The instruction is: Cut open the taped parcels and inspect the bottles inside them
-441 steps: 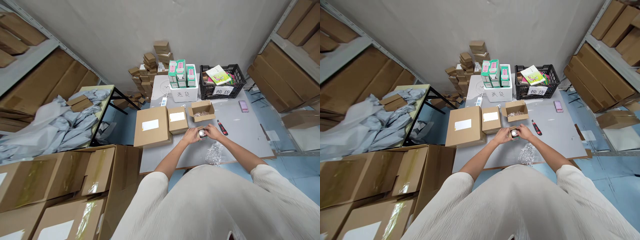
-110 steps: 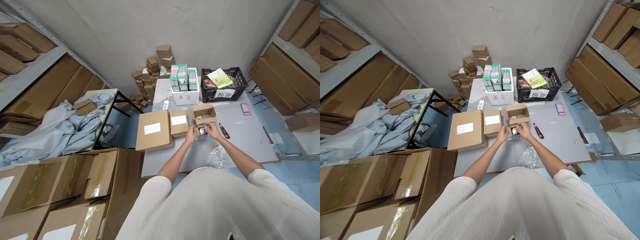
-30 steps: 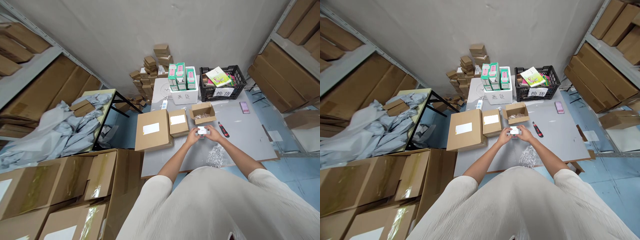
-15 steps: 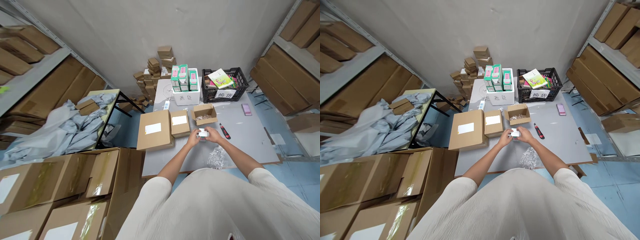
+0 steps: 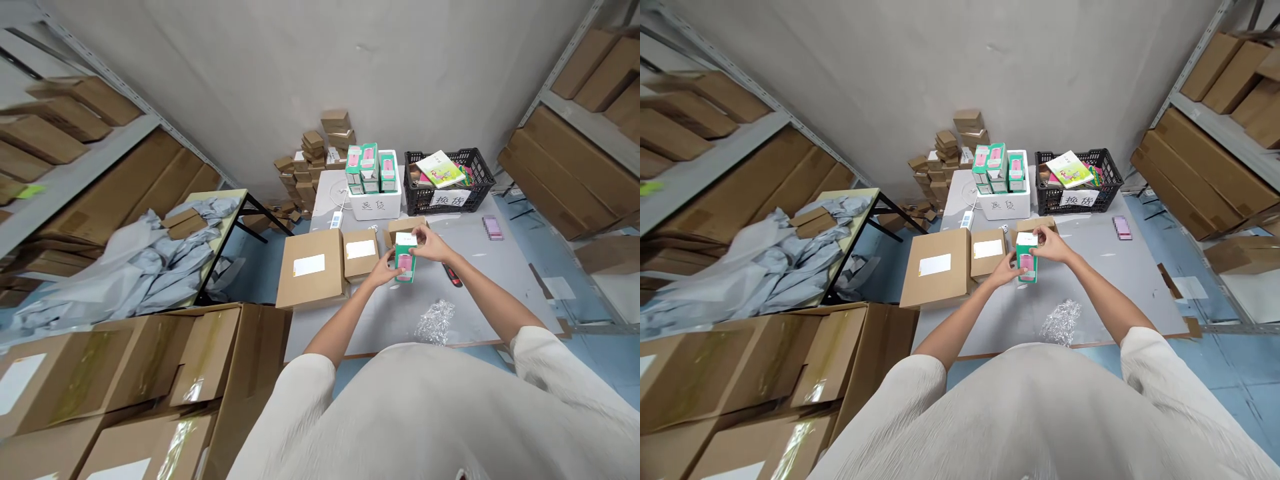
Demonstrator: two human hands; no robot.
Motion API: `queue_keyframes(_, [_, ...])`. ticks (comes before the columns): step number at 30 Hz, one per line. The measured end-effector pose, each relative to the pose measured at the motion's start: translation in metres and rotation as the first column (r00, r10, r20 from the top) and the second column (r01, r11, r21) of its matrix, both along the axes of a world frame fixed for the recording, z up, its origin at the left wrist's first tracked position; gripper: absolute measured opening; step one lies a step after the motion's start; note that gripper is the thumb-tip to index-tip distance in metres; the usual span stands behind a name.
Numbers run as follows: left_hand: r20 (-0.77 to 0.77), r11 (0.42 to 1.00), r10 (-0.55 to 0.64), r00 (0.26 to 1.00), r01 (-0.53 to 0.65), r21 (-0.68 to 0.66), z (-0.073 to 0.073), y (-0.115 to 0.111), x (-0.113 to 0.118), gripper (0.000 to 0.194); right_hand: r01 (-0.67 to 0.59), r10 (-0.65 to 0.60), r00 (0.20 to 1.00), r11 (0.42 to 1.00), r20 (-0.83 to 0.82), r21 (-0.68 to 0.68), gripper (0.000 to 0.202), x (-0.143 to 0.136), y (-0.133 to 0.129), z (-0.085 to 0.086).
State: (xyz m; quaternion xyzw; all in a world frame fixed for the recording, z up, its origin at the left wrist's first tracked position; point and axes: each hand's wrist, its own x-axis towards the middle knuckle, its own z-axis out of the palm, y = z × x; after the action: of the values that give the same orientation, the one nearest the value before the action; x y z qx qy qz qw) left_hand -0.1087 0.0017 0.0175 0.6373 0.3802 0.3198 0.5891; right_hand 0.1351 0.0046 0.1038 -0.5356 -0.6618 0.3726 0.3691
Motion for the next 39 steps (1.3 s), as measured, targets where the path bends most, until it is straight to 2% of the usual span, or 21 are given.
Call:
queue_keyframes(3, [0.034, 1.0, -0.003, 0.999, 0.004, -0.029, 0.015, 0.006, 0.003, 0.096, 0.022, -0.022, 0.994, 1.0, -0.108, 0.003, 0.056, -0.001, 0.016, 0.007])
queue_keyframes(5, [0.054, 0.997, 0.029, 0.998, -0.025, -0.071, 0.021, 0.01, 0.005, 0.093, 0.045, -0.046, 0.982, 0.999, -0.186, -0.01, 0.061, -0.002, 0.023, 0.006])
queue_keyframes(8, [0.094, 0.985, 0.128, 0.987, -0.115, -0.133, 0.027, 0.019, 0.008, 0.09, 0.115, -0.123, 0.957, 0.992, -0.262, -0.044, 0.069, -0.005, 0.027, -0.005])
queue_keyframes(10, [0.131, 0.973, 0.177, 0.976, -0.154, -0.17, 0.033, 0.029, 0.009, 0.09, 0.136, -0.151, 0.957, 0.988, -0.25, -0.077, 0.067, -0.007, 0.024, -0.015])
queue_keyframes(13, [0.177, 0.967, 0.194, 0.965, -0.158, -0.198, 0.045, 0.046, 0.008, 0.087, 0.05, -0.086, 0.974, 0.984, -0.211, -0.169, 0.061, -0.009, 0.016, -0.028])
queue_keyframes(15, [0.174, 0.967, 0.192, 0.966, -0.156, -0.204, 0.054, 0.059, 0.009, 0.081, 0.005, -0.064, 0.966, 0.973, -0.249, -0.232, 0.062, -0.011, 0.014, -0.032])
queue_keyframes(20, [0.148, 0.953, 0.242, 0.959, -0.206, -0.222, 0.067, 0.09, 0.019, 0.073, 0.074, -0.205, 0.908, 0.936, -0.365, -0.343, 0.064, -0.017, 0.033, -0.029])
queue_keyframes(23, [0.113, 0.936, 0.331, 0.937, -0.311, -0.165, 0.066, 0.104, 0.027, 0.06, 0.164, -0.311, 0.858, 0.92, -0.409, -0.355, 0.064, -0.021, 0.06, -0.026])
queue_keyframes(25, [0.038, 0.906, 0.421, 0.906, -0.419, -0.054, 0.064, 0.11, 0.029, 0.052, 0.219, -0.367, 0.832, 0.906, -0.415, -0.362, 0.062, -0.022, 0.081, -0.025])
queue_keyframes(27, [-0.022, 0.875, 0.481, 0.877, -0.478, 0.072, 0.063, 0.114, 0.031, 0.049, 0.267, -0.409, 0.817, 0.893, -0.406, -0.362, 0.058, -0.022, 0.105, -0.024])
queue_keyframes(29, [-0.027, 0.873, 0.472, 0.881, -0.463, 0.154, 0.063, 0.118, 0.033, 0.052, 0.309, -0.44, 0.806, 0.883, -0.395, -0.354, 0.054, -0.022, 0.132, -0.022])
queue_keyframes(33, [0.012, 0.904, 0.38, 0.925, -0.374, 0.207, 0.069, 0.138, 0.043, 0.067, 0.376, -0.499, 0.779, 0.857, -0.379, -0.353, 0.047, -0.023, 0.19, -0.013])
queue_keyframes(36, [0.032, 0.915, 0.339, 0.94, -0.338, 0.22, 0.072, 0.168, 0.051, 0.076, 0.42, -0.516, 0.78, 0.851, -0.355, -0.313, 0.041, -0.026, 0.232, -0.007])
queue_keyframes(39, [0.041, 0.911, 0.331, 0.943, -0.331, 0.246, 0.068, 0.201, 0.056, 0.084, 0.421, -0.497, 0.799, 0.865, -0.339, -0.274, 0.039, -0.029, 0.265, -0.009])
